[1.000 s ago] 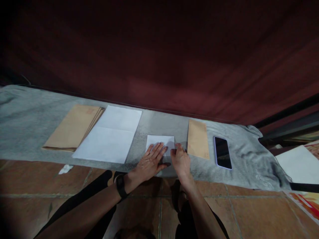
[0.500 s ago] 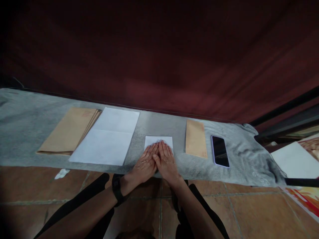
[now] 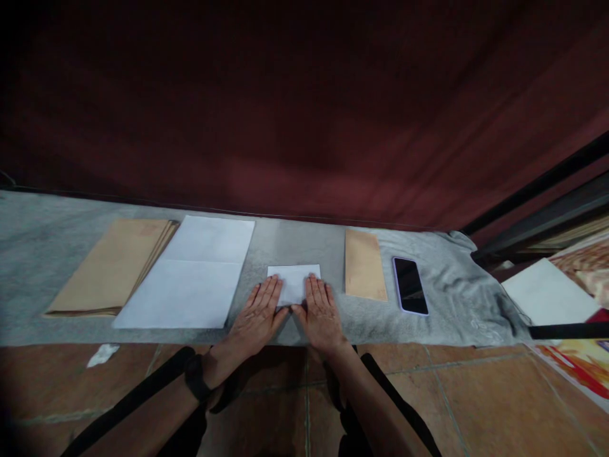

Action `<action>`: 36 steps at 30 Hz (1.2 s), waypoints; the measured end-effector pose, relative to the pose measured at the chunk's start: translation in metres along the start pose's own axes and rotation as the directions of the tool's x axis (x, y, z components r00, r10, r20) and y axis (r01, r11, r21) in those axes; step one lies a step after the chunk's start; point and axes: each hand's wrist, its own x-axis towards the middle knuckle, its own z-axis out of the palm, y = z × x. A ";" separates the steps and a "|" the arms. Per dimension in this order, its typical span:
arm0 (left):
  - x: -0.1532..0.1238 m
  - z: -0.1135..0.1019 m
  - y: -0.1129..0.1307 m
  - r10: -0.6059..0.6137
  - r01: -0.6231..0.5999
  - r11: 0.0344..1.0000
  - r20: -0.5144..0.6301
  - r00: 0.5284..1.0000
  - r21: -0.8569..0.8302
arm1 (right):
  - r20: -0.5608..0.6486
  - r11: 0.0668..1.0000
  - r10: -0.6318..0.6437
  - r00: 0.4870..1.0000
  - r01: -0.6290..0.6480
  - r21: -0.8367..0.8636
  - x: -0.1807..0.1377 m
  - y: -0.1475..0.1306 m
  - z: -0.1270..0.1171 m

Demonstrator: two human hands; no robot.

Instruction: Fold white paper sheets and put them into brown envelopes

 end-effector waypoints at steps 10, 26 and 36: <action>-0.002 -0.011 -0.011 -0.046 0.046 0.999 -0.024 0.999 0.004 | -0.059 0.999 0.036 0.998 -0.035 0.022 -0.010 0.018 -0.001; 0.039 0.019 0.012 0.013 -0.014 1.000 0.052 0.999 0.016 | 0.046 0.993 -0.019 0.999 0.014 0.113 0.037 -0.007 0.003; 0.038 0.011 -0.007 -0.081 0.081 0.997 0.022 0.996 0.001 | -0.041 0.997 0.066 0.997 -0.065 0.034 0.030 0.007 0.012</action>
